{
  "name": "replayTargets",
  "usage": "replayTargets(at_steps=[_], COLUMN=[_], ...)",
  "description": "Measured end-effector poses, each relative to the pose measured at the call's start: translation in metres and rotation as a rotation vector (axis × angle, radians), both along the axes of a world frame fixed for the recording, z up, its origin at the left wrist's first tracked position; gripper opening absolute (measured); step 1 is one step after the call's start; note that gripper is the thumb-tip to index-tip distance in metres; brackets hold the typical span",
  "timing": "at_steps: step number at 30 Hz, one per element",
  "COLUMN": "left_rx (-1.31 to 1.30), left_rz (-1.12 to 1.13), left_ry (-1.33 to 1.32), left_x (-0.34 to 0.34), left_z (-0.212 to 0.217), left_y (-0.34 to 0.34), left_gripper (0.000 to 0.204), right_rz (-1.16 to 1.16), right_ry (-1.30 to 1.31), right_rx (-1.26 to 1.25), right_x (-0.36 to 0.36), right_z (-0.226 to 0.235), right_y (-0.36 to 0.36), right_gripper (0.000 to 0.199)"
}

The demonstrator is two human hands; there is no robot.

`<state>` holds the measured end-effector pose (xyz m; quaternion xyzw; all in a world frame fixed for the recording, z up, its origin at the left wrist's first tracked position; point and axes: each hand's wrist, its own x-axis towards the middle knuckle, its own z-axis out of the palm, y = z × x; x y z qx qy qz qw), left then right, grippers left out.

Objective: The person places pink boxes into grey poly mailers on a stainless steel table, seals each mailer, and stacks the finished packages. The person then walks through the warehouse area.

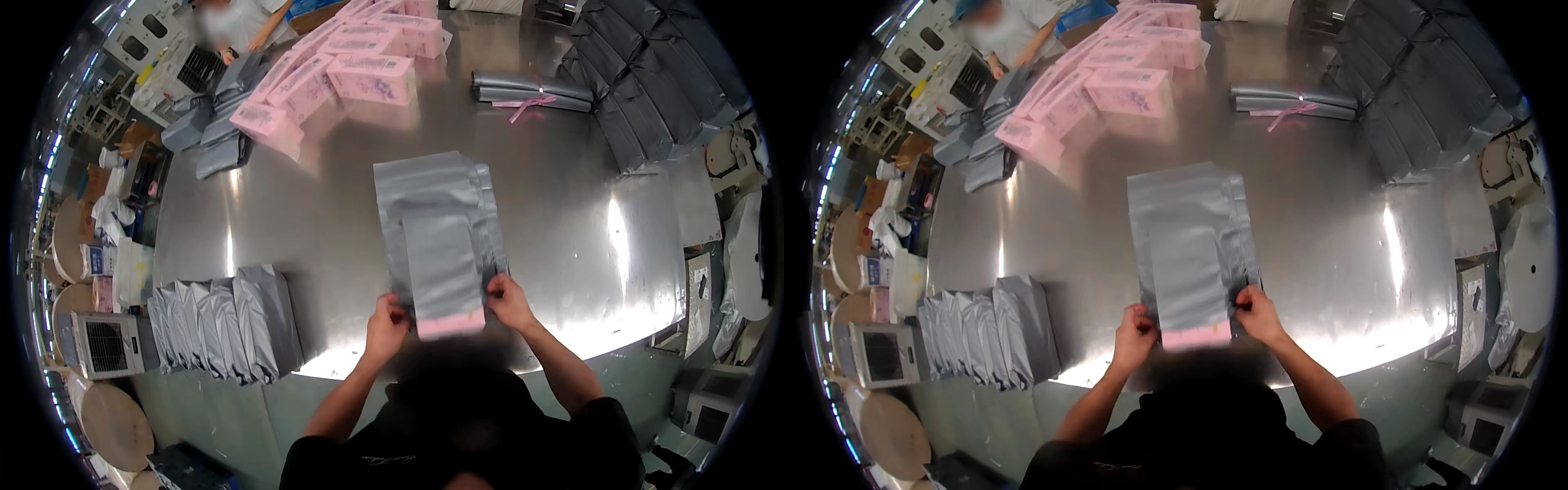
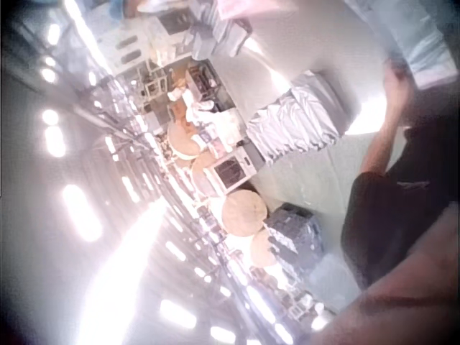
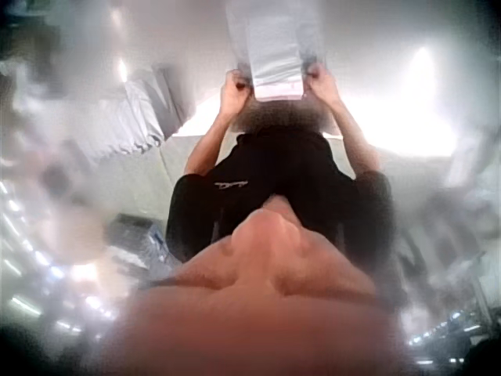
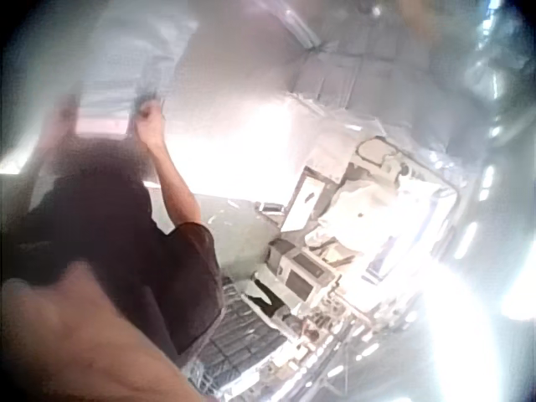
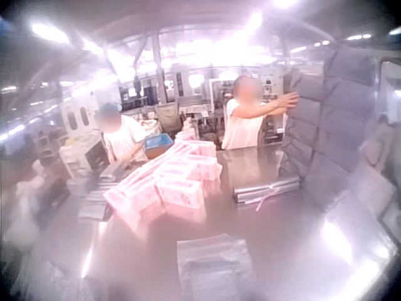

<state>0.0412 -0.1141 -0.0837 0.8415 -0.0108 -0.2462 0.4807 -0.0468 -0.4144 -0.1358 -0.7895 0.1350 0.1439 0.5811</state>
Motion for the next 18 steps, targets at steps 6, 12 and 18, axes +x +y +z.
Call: replayTargets(at_steps=[6, 12, 18], left_rx=[-0.271, -0.238, -0.497], left_rz=[0.258, 0.249, 0.320], left_ry=[-0.080, 0.036, 0.273], left_x=[-0.045, -0.051, -0.051], left_z=[-0.062, -0.061, -0.060], left_y=[-0.015, -0.003, -0.004], left_gripper=[0.028, 0.009, 0.011], right_rz=[0.099, 0.316, 0.430], right_ry=[0.000, -0.371, -0.458], right_rx=[-0.458, -0.905, -0.724], right_x=[-0.039, 0.038, 0.030], right_z=[0.080, 0.019, 0.034], right_y=[0.049, 0.089, 0.102], right_gripper=[0.024, 0.016, 0.027])
